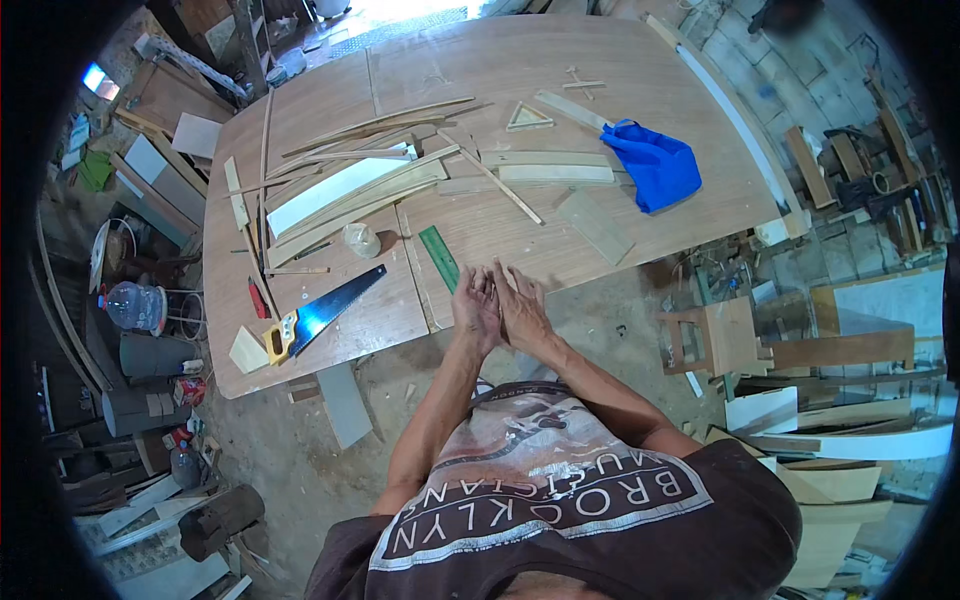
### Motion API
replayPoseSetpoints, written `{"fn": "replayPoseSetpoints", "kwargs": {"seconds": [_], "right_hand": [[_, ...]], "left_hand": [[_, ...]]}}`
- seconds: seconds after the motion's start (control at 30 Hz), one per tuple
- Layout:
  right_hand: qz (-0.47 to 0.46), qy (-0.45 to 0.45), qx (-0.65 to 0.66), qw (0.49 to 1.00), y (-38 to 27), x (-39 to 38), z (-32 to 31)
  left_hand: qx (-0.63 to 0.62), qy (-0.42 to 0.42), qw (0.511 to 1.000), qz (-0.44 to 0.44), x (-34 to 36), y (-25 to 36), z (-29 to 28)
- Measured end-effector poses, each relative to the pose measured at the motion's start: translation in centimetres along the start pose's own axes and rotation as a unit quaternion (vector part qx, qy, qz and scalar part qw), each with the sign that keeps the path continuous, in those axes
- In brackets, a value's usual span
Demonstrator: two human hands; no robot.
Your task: The person assembles wooden strips and a triangle piece by hand on a workbench.
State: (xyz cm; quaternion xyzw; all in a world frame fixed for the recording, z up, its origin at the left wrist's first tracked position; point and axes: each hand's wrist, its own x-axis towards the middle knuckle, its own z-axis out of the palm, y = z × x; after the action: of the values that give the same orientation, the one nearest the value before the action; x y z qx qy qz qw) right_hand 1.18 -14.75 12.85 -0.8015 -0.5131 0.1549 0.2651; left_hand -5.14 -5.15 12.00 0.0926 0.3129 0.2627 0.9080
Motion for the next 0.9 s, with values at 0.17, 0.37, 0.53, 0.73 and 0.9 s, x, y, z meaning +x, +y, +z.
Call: {"fn": "replayPoseSetpoints", "kwargs": {"seconds": [0.17, 0.37, 0.53, 0.73, 0.9], "right_hand": [[0.007, -0.012, -0.003, 1.000, 2.9, 2.7, -0.9], [-0.054, -0.018, 0.033, 0.998, 3.9, 4.2, -2.7], [-0.083, -0.044, -0.105, 0.990, 8.7, 8.6, -2.8], [0.208, -0.050, 0.206, 0.955, 13.8, 14.6, -4.5], [0.156, 0.029, 0.362, 0.919, 12.1, 14.3, -4.2]], "left_hand": [[0.105, 0.013, 0.994, 0.004, 1.0, -0.7, 3.4], [0.073, 0.043, 0.996, 0.031, 4.1, -0.1, 5.6], [0.051, 0.019, 0.997, 0.048, 7.3, -1.2, 5.9], [0.032, -0.037, 0.998, 0.028, 7.0, -0.8, 9.0], [0.310, 0.054, 0.942, 0.120, 9.3, -0.9, 8.3]]}}
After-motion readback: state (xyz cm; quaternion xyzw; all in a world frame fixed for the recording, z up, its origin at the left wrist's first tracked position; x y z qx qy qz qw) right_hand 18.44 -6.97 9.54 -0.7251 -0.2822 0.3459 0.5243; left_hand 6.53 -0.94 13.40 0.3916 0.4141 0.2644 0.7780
